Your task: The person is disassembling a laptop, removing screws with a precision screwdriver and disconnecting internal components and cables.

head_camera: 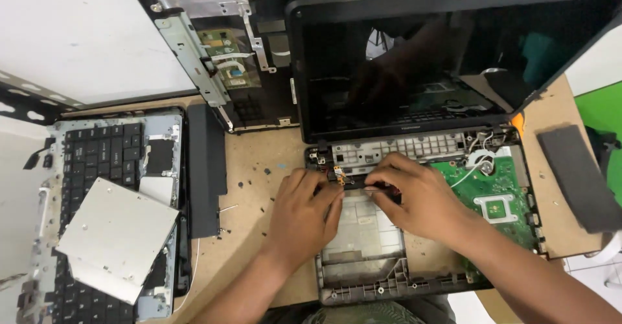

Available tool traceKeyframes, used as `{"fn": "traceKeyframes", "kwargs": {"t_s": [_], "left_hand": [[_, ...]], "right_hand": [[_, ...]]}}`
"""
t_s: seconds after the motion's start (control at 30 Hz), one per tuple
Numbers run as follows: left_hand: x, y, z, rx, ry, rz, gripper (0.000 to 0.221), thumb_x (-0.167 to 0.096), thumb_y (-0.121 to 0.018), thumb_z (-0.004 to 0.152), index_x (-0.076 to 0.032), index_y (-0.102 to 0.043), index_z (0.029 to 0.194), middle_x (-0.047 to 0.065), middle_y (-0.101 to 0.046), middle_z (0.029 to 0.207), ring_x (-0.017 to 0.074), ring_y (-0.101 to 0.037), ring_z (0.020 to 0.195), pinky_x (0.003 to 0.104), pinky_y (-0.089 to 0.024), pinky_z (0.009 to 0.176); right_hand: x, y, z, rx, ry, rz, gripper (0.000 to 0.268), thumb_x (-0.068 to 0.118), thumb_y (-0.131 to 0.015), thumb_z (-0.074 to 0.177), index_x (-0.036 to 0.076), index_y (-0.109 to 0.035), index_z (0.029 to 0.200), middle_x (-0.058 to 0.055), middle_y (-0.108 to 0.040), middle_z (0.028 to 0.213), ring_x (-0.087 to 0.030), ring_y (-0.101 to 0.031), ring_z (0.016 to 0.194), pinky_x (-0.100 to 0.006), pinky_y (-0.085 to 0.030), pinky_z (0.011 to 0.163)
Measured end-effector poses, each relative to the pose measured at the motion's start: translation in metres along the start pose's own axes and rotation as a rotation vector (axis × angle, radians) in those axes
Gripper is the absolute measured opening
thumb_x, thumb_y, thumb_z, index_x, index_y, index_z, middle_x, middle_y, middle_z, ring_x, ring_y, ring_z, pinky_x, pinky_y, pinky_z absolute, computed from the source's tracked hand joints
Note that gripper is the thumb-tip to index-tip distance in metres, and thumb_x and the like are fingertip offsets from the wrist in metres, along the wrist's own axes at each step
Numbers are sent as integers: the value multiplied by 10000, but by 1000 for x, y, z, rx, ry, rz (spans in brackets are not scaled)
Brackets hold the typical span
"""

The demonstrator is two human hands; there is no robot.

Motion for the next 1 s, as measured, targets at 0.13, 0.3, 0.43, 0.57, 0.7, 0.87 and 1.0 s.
{"fn": "traceKeyframes", "kwargs": {"t_s": [0.13, 0.3, 0.43, 0.57, 0.7, 0.87, 1.0], "left_hand": [[0, 9, 5, 28, -3, -5, 103, -123, -633, 860, -26, -653, 891, 84, -552, 885, 263, -501, 858, 376, -423, 721], [0, 14, 9, 59, 16, 21, 29, -67, -628, 813, -76, -642, 837, 91, -526, 906, 284, -487, 884, 406, -403, 736], [1, 16, 11, 95, 17, 40, 88, -98, -601, 853, -77, -633, 932, 71, -539, 906, 275, -488, 903, 410, -407, 761], [4, 19, 14, 98, 56, -2, 31, -58, -633, 841, -48, -638, 870, 101, -516, 877, 289, -477, 853, 412, -427, 742], [5, 16, 12, 151, 43, 30, 174, -31, -628, 810, -61, -662, 978, 106, -514, 915, 298, -466, 885, 429, -438, 748], [3, 12, 13, 157, 28, 90, 191, -28, -601, 787, -83, -660, 961, 92, -493, 897, 292, -463, 872, 425, -408, 747], [1, 9, 16, 161, 9, 142, 314, 39, -567, 670, -98, -651, 940, 89, -483, 876, 309, -462, 837, 453, -399, 792]], "right_hand": [[1, -2, 2, 29, 82, 97, 130, 133, -610, 846, 69, -663, 946, -39, -602, 888, -168, -625, 634, -286, -502, 533], [7, -2, 6, -25, 145, 67, 104, 108, -602, 845, 64, -656, 922, -59, -585, 834, -141, -592, 586, -232, -506, 442], [4, -4, 6, 21, 166, 71, 148, 66, -634, 813, 84, -661, 957, -43, -582, 856, -88, -515, 429, -190, -479, 352], [4, -5, 7, 23, 203, 61, 210, 36, -663, 795, 67, -676, 1002, -62, -590, 854, -94, -563, 506, -166, -514, 364], [2, -5, 6, 33, 222, -2, 201, 77, -679, 795, 77, -666, 996, -79, -580, 902, -115, -586, 508, -198, -528, 356], [3, 2, 8, -8, 205, 56, 164, 48, -652, 806, 43, -669, 969, -94, -604, 897, -163, -651, 662, -235, -582, 520], [0, -2, 8, 21, 200, -16, 171, 58, -663, 799, 66, -664, 970, -62, -584, 885, -120, -588, 530, -220, -536, 411]]}}
Point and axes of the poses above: each hand's wrist, its own z-axis towards the middle knuckle, its own y-axis out of the back of the hand, x = y × z, the point moved 5 cm from there along z, towards the middle knuckle
